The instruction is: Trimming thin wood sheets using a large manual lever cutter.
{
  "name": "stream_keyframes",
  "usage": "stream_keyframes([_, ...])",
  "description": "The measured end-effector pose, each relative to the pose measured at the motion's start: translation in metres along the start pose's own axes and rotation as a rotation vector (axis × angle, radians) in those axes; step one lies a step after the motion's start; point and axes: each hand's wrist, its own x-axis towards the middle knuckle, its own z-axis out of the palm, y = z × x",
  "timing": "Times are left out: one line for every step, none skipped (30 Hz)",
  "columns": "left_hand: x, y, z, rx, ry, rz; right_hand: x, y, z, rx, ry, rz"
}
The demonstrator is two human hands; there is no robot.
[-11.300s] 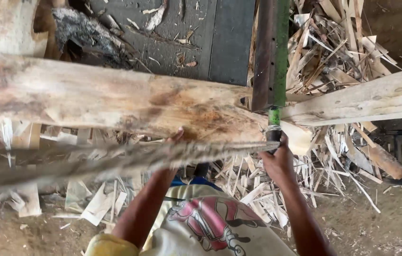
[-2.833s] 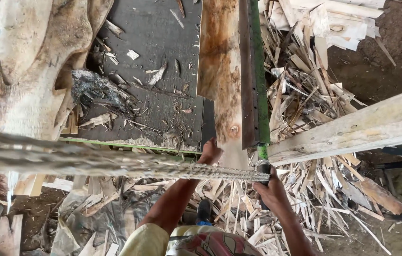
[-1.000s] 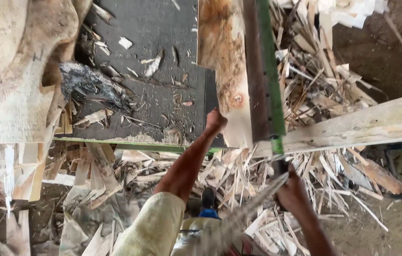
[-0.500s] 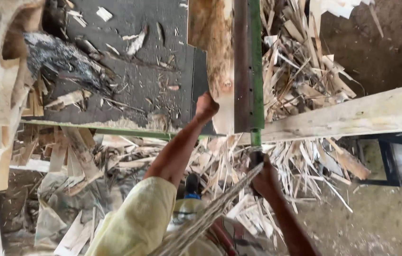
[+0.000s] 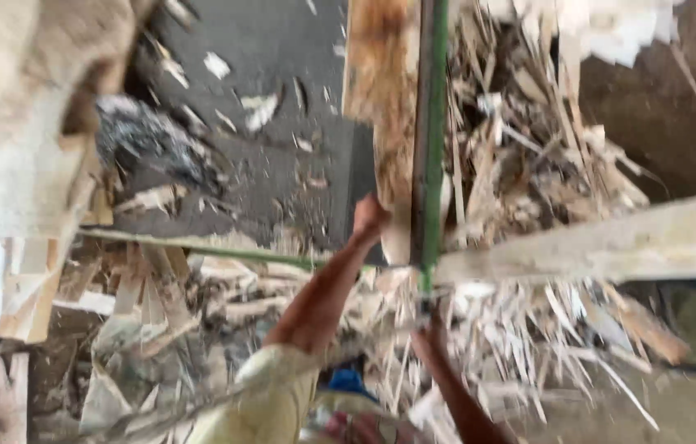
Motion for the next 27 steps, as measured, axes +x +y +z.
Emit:
stream_keyframes([0.007,-0.013,0.005,0.001,0.002,0.007,-0.003,-0.016,-0.013,0.071,-0.021,-0.028])
stream_keyframes([0.013,-0.027,0.011,0.002,0.004,0.015,-0.007,-0.031,-0.026,0.14,-0.041,-0.058])
stream_keyframes([0.003,-0.047,0.02,0.009,-0.017,0.01,-0.035,-0.046,-0.048,0.143,-0.038,-0.036])
stream_keyframes([-0.009,-0.068,0.028,0.038,-0.025,0.057,-0.064,-0.062,-0.07,0.11,-0.045,0.0])
stream_keyframes([0.013,-0.072,0.022,0.058,0.013,0.131,-0.06,-0.091,-0.089,0.084,-0.045,-0.017])
stream_keyframes([0.008,-0.049,-0.013,0.058,0.038,0.154,-0.054,-0.118,-0.103,0.094,-0.035,-0.048])
stream_keyframes([-0.017,-0.037,-0.042,-0.114,-0.082,0.017,-0.065,-0.138,-0.117,0.044,-0.031,-0.044])
stream_keyframes([-0.041,-0.025,-0.07,-0.283,-0.205,-0.12,-0.077,-0.158,-0.131,-0.005,-0.027,-0.041])
stream_keyframes([-0.052,-0.038,-0.078,-0.279,-0.197,-0.11,-0.075,-0.16,-0.134,0.003,-0.023,-0.05])
stream_keyframes([-0.062,-0.051,-0.087,-0.295,-0.261,-0.125,-0.074,-0.163,-0.137,0.012,-0.056,-0.008])
stream_keyframes([-0.076,-0.067,-0.096,-0.312,-0.322,-0.147,-0.074,-0.165,-0.141,0.018,-0.098,0.036])
stream_keyframes([-0.095,-0.06,-0.11,-0.309,-0.312,-0.146,-0.074,-0.166,-0.143,0.023,-0.102,0.028])
stream_keyframes([-0.116,-0.056,-0.125,-0.373,-0.411,-0.243,-0.076,-0.167,-0.144,0.084,-0.143,0.068])
stream_keyframes([-0.138,-0.052,-0.141,-0.437,-0.509,-0.341,-0.077,-0.168,-0.144,0.143,-0.184,0.109])
stream_keyframes([-0.145,-0.048,-0.148,-0.439,-0.495,-0.344,-0.08,-0.17,-0.145,0.144,-0.195,0.1])
stream_keyframes([-0.152,-0.044,-0.156,-0.478,-0.481,-0.193,-0.082,-0.171,-0.145,0.277,-0.204,0.117])
stream_keyframes([-0.161,-0.04,-0.162,-0.515,-0.467,-0.048,-0.086,-0.172,-0.146,0.408,-0.215,0.141])
stream_keyframes([-0.166,-0.036,-0.166,-0.516,-0.455,-0.057,-0.083,-0.154,-0.141,0.405,-0.23,0.139])
stream_keyframes([-0.175,-0.035,-0.168,-0.564,-0.444,0.162,-0.086,-0.133,-0.136,0.633,-0.242,0.093])
stream_keyframes([-0.183,-0.034,-0.169,-0.606,-0.428,0.381,-0.088,-0.112,-0.13,0.862,-0.25,0.048])
stream_keyframes([-0.181,-0.032,-0.162,-0.611,-0.423,0.36,-0.086,-0.103,-0.119,0.855,-0.263,0.065])
stream_keyframes([-0.179,-0.031,-0.156,-0.604,-0.435,0.285,-0.084,-0.094,-0.109,1.097,-0.321,0.006])
stream_keyframes([-0.179,-0.033,-0.149,-0.595,-0.45,0.206,-0.087,-0.083,-0.097,1.343,-0.374,-0.046])
stream_keyframes([-0.177,-0.041,-0.145,-0.599,-0.449,0.18,-0.082,-0.062,-0.078,1.339,-0.382,-0.02])
stream_keyframes([-0.169,-0.044,-0.14,-0.637,-0.451,0.151,-0.074,-0.042,-0.057,1.131,-0.376,0.035])
stream_keyframes([-0.162,-0.045,-0.135,-0.674,-0.452,0.122,-0.067,-0.022,-0.038,0.922,-0.372,0.088])
stream_keyframes([-0.157,-0.05,-0.132,-0.71,-0.453,0.103,-0.072,-0.053,-0.039,0.926,-0.369,0.093])
